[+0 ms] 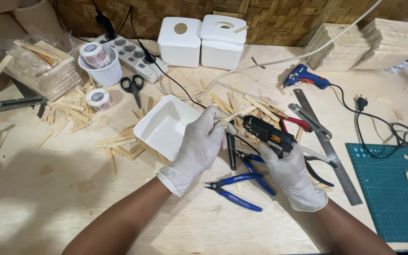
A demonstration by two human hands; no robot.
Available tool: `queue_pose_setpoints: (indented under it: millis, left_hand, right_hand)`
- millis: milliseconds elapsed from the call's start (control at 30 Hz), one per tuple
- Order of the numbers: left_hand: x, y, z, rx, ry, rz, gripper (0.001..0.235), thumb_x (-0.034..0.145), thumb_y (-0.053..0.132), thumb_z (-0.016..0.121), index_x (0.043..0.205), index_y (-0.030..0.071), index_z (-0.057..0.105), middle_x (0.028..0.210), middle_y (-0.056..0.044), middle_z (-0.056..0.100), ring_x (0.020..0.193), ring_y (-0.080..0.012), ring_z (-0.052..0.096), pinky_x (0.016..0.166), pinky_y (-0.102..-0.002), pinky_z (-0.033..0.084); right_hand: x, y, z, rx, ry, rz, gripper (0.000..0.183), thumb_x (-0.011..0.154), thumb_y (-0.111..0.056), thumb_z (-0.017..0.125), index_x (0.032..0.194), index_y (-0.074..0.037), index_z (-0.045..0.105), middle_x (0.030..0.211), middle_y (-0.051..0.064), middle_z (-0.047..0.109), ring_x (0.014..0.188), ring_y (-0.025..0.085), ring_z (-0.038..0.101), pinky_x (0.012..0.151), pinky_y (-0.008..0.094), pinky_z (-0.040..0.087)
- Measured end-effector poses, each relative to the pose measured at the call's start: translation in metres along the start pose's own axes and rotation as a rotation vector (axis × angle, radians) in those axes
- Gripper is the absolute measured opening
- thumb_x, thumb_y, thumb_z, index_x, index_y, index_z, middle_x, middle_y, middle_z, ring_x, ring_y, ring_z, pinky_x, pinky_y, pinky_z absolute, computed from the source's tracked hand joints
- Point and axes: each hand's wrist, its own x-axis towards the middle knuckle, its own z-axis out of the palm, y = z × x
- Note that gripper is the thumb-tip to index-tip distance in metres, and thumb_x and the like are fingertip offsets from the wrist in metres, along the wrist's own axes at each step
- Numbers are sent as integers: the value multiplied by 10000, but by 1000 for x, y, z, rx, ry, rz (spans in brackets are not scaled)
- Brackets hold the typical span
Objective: The person cuts wooden sticks with pliers, applies hot glue to the sticks, and attaches them to the sides of a white plastic container. The person repeats this process to build up the sides of the container with multiple wooden sticks.
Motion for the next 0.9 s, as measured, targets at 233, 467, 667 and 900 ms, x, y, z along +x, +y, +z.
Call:
queue_pose_setpoints:
  millis: [233,467,667,900]
  left_hand:
    - [0,-1,0,-45,2,7,161,914,-1,505,957,70,643,737,-101,765,438,-100,602,449,-215,441]
    - [-2,1,-1,-95,2,19,154,914,-19,498,952,48,631,752,-117,762,441,-102,592,446,-214,444]
    - [-2,3,-1,-83,10,30,172,908,-18,493,932,55,647,746,-111,768,430,-99,593,432,-209,439]
    - [0,-1,-1,-70,-2,41,176,905,-15,492,933,56,650,743,-109,770,428,-96,595,429,-209,446]
  right_hand:
    - [0,-2,-1,4,-2,25,148,857,-143,849,983,-104,784,714,48,723,641,106,639,638,281,564]
    - [0,-7,0,31,-4,24,138,864,-127,842,977,-93,772,708,54,720,635,104,634,621,277,557]
    - [1,-3,-1,29,-5,27,143,866,-134,838,995,-102,786,702,62,725,621,106,636,606,271,560]
    - [1,0,2,54,3,30,159,861,-127,845,1007,-111,785,713,47,728,629,87,644,615,251,566]
